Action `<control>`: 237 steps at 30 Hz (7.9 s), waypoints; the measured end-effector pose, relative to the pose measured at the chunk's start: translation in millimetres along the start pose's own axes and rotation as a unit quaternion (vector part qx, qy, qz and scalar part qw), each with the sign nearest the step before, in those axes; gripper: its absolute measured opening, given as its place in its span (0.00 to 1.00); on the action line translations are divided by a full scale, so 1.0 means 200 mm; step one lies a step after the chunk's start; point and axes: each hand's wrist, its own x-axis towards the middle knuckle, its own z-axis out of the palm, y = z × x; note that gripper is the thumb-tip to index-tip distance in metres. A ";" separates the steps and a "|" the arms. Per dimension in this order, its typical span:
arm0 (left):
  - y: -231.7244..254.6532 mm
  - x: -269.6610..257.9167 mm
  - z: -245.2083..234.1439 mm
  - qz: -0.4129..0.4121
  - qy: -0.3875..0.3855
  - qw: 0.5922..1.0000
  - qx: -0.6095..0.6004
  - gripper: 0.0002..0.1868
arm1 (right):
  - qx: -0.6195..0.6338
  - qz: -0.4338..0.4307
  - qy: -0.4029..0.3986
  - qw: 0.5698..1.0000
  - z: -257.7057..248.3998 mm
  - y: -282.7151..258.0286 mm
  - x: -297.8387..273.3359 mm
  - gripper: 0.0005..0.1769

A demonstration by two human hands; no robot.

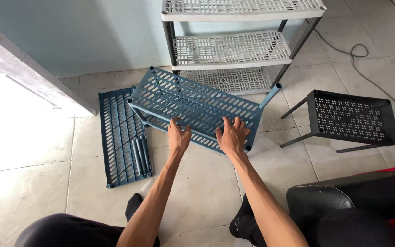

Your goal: The person sits on the floor and takes apart a blue plastic shoe rack. They pull the perforated shelves apart, detach the cylindrical leg tubes from the shelf posts by hand, and stack the removed tubes and shelves in separate piles on the floor.

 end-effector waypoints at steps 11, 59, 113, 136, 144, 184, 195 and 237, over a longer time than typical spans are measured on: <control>-0.06 0.07 -0.13 0.022 0.029 0.999 -0.007 0.39 | 0.045 -0.043 0.001 0.998 -0.02 -0.18 -0.05 0.25; 0.11 0.12 -0.35 0.002 0.032 0.999 0.023 0.44 | 0.076 -0.113 -0.061 0.989 -0.41 -0.53 0.21 0.40; -0.31 0.25 -0.48 0.019 0.039 0.999 0.028 0.44 | 0.537 0.100 -0.349 0.761 0.10 -0.14 0.25 0.30; -0.16 -0.02 -0.56 0.039 0.021 0.986 0.158 0.44 | 0.614 0.155 -0.209 0.746 0.26 -0.36 0.20 0.24; -0.11 -0.08 -0.52 0.113 0.023 0.974 0.195 0.38 | 0.461 0.031 0.025 0.886 0.21 -0.45 0.01 0.23; -0.09 -0.10 -0.44 0.138 -0.067 0.948 0.279 0.32 | 0.501 -0.008 0.002 0.865 0.02 -0.59 0.03 0.20; -0.10 -0.10 -0.45 0.157 -0.061 0.943 0.287 0.31 | 0.526 0.044 -0.120 0.841 0.09 -0.56 0.16 0.29; -0.13 -0.09 -0.44 0.143 -0.075 0.950 0.266 0.31 | 0.772 0.117 -0.162 0.603 0.11 -0.38 0.25 0.06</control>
